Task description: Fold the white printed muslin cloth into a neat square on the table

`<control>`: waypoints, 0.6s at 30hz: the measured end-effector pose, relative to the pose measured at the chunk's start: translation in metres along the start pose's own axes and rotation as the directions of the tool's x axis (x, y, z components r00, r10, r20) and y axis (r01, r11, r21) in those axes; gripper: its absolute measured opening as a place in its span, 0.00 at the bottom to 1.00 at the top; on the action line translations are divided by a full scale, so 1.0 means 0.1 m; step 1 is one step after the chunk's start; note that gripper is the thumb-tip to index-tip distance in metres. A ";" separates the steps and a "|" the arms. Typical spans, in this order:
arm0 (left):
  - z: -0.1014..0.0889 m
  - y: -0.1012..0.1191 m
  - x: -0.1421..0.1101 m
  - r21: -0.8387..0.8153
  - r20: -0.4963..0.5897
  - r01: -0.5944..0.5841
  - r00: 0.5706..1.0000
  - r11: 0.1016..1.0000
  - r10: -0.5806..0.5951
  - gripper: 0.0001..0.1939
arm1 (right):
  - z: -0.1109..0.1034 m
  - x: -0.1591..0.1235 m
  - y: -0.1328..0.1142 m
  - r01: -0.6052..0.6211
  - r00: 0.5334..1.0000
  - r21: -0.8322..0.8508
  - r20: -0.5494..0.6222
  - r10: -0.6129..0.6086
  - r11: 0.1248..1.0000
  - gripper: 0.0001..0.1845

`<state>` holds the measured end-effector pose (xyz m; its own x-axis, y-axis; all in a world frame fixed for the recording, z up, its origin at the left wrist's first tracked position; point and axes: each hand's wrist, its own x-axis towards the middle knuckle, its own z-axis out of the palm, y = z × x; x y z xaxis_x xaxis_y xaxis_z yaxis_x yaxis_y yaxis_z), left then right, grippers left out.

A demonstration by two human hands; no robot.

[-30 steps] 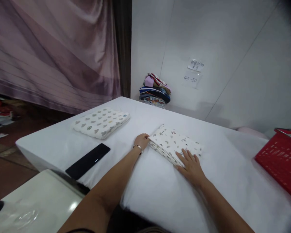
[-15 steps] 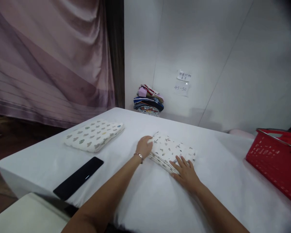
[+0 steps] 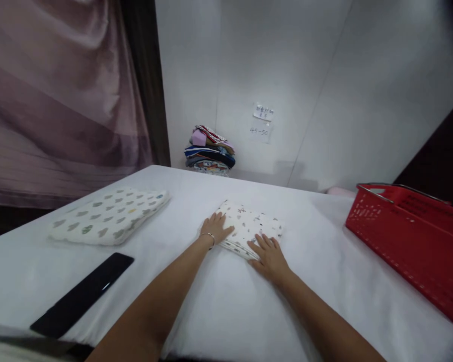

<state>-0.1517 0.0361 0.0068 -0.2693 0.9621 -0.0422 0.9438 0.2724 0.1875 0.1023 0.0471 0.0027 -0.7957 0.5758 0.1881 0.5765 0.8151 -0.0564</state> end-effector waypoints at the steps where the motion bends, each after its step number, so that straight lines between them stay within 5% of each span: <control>1: 0.00 0.01 0.00 0.003 -0.001 0.000 1.000 1.000 0.000 0.42 | 0.01 -0.03 -0.01 -0.001 0.999 0.003 -0.044 0.001 1.000 0.28; 4: -0.01 0.01 0.01 0.014 -0.015 -0.004 1.000 1.000 0.004 0.42 | 0.04 -0.13 -0.02 0.008 0.990 0.011 -0.143 -0.006 1.000 0.25; 10: -0.12 0.05 0.00 0.061 0.022 0.009 1.000 0.998 -0.011 0.39 | 0.01 -0.16 -0.03 0.013 0.990 0.037 -0.140 -0.008 0.999 0.25; 15: -0.23 0.52 -0.11 0.143 -0.182 -0.130 0.971 0.981 0.155 0.29 | -0.03 -0.13 -0.06 0.032 0.986 0.064 -0.165 -0.021 0.997 0.24; 18: -0.13 0.80 -0.17 0.107 -0.133 -0.311 0.937 0.944 0.323 0.27 | -0.04 -0.13 -0.07 0.037 0.980 0.084 -0.196 -0.020 0.996 0.25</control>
<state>-0.0737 0.0411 0.0357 0.0274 0.9880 0.1521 0.9956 -0.0406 0.0848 0.1093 0.0332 0.0048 -0.7552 0.5360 0.3774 0.5291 0.8383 -0.1318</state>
